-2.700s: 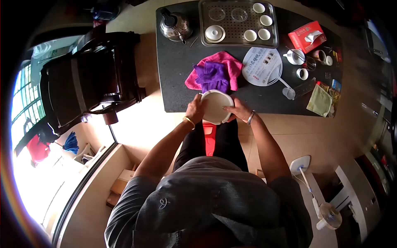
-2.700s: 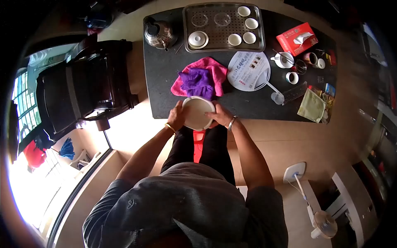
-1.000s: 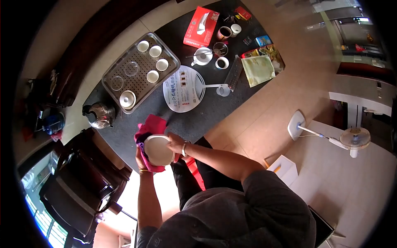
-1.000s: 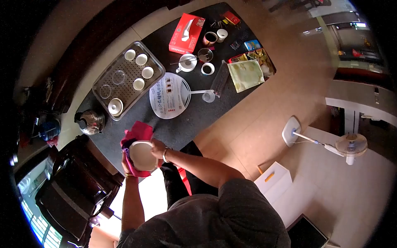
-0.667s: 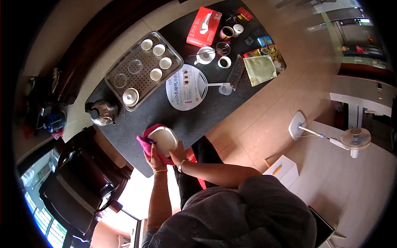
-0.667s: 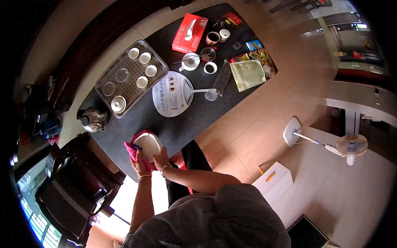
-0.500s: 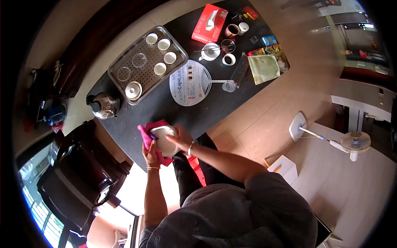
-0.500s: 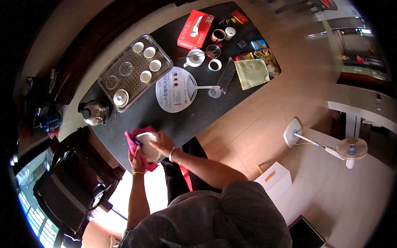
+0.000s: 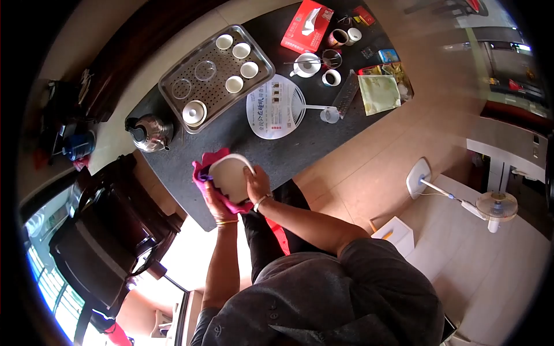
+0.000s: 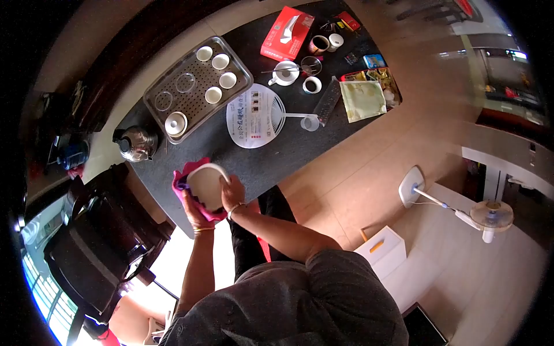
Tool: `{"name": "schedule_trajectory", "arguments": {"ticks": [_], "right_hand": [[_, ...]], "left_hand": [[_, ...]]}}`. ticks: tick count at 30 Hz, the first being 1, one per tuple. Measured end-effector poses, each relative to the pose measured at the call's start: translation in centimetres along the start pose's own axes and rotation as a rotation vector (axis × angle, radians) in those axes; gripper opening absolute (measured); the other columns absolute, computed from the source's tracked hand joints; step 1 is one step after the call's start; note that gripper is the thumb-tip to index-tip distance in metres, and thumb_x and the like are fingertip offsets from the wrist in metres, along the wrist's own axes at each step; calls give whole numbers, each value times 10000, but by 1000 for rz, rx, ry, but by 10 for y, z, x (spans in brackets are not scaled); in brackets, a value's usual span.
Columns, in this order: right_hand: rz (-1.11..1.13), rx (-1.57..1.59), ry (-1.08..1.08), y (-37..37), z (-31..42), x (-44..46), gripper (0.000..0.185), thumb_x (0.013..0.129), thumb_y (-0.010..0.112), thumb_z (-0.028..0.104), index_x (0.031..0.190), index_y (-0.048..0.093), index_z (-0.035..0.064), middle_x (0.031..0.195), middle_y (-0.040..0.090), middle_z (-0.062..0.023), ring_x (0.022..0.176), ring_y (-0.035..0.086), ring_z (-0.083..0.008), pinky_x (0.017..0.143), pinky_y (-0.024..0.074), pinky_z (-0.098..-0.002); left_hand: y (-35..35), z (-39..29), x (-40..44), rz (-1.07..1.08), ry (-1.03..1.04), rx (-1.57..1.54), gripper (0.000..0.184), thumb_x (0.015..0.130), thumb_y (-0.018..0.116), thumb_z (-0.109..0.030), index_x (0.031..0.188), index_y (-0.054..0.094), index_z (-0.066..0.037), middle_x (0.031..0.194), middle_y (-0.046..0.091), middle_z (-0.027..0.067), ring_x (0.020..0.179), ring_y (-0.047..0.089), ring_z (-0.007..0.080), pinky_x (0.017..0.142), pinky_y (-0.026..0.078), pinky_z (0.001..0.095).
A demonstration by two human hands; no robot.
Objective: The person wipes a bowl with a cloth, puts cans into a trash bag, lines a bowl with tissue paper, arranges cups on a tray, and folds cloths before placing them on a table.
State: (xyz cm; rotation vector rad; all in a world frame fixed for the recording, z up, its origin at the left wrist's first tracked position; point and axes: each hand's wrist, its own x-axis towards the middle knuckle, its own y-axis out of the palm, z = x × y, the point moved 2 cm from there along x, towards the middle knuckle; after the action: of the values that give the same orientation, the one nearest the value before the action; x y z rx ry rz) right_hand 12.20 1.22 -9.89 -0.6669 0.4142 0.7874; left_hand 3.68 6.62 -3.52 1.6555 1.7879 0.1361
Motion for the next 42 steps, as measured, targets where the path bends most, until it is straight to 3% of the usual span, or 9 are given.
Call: {"name": "schedule_trajectory", "arguments": {"ticks": [4,11,14,21,24,27,34,40,42], "right_hand": [[-91,107,80,7,-12,-10,377,841,518,330,883,509,-44,803,576,-270,747,564,-406,652,422,-443],[530,-135,-167,-20,21,31,421,760,644,379,964,579,17,791,636,-177,750,627,-325,658,484,-396],[753,-431,-664,-8,18,26,315,788,602,301,946,605,28,812,627,-199,771,609,-360,667,475,-422],[103,-182,-125,7,-6,20,298,815,586,309,795,570,12,773,610,-211,734,587,-389,627,437,-459],[-151,-99,-3,20,-7,20,347,846,546,345,817,558,-1,783,602,-230,762,577,-414,639,432,-476],[-219,-41,15,34,-4,29,357,877,486,373,895,504,16,847,591,-256,803,557,-451,678,429,-502],[-34,-148,-66,39,5,111,314,862,555,315,922,487,15,853,604,-250,852,575,-433,718,457,-478],[16,-325,-155,51,-9,139,288,821,606,286,912,524,25,856,610,-231,849,582,-411,736,456,-467],[15,-295,-169,57,-17,143,276,818,609,273,901,530,23,854,609,-222,841,579,-407,745,456,-460]], "left_hand": [[-34,34,-7,-363,20,234,374,838,611,-120,1182,476,-59,1095,550,56,986,522,176,870,420,306],[-70,-9,30,311,-383,538,300,815,616,-53,1108,553,-41,895,607,-6,774,557,92,696,465,231],[-71,-18,47,535,-606,755,343,826,617,-120,1151,543,-36,960,613,24,819,573,117,747,476,258],[-66,22,15,4,-547,-202,604,870,479,-498,1305,410,-85,1276,484,99,1155,462,272,986,368,395],[-24,27,-7,-212,-285,-199,656,869,421,-578,1316,399,-98,1292,470,87,1184,439,267,991,363,404],[-74,63,-11,176,-342,-240,466,886,462,-506,1148,482,-122,944,555,5,803,519,150,674,426,278],[-80,54,-7,81,-697,132,279,854,603,-107,1123,544,-56,971,610,25,897,575,124,832,469,274],[-128,62,55,487,-140,1107,332,685,700,-42,1006,617,-69,1086,594,61,948,558,197,858,448,306],[-139,55,59,324,55,1639,293,660,649,-38,939,668,-126,1076,577,45,1036,489,272,916,388,363]]}}
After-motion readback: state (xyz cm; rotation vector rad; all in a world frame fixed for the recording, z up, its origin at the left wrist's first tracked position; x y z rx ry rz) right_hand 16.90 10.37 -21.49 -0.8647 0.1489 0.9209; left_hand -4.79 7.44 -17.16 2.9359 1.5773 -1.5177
